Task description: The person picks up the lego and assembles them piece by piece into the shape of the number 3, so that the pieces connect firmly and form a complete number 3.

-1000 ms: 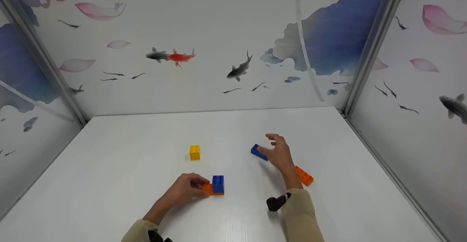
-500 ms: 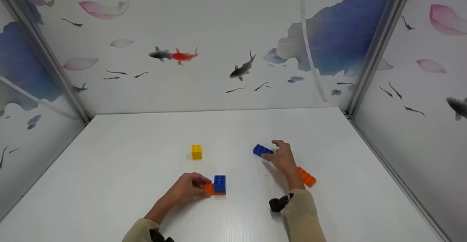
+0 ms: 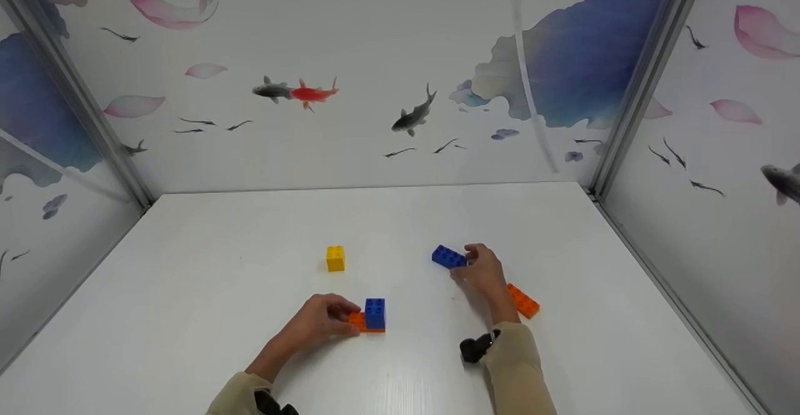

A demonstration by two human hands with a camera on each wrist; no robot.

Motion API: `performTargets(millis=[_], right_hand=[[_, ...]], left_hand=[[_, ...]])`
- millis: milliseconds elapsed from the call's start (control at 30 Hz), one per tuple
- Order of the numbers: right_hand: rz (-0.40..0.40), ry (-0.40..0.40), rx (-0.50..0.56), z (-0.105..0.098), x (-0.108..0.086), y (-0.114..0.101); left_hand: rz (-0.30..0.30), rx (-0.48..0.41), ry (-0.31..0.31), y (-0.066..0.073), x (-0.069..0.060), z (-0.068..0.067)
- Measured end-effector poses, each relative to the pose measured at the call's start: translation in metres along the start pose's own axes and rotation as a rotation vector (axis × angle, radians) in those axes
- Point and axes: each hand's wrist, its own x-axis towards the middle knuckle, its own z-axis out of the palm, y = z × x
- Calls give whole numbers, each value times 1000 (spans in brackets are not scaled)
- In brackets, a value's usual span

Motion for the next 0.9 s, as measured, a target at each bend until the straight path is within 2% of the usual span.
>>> performTargets(millis=[267, 600, 800, 900], right_hand=[[13, 33, 7, 0, -2, -2], [27, 44, 63, 0, -2, -11], [6, 32, 72, -2, -5, -22], [-32, 36, 66, -2, -7, -28]], left_hand=[[6, -7, 0, 1, 1, 0], [-18, -20, -9, 0, 1, 0], [-27, -20, -11, 0, 2, 0], [-14, -14, -9, 0, 2, 0]])
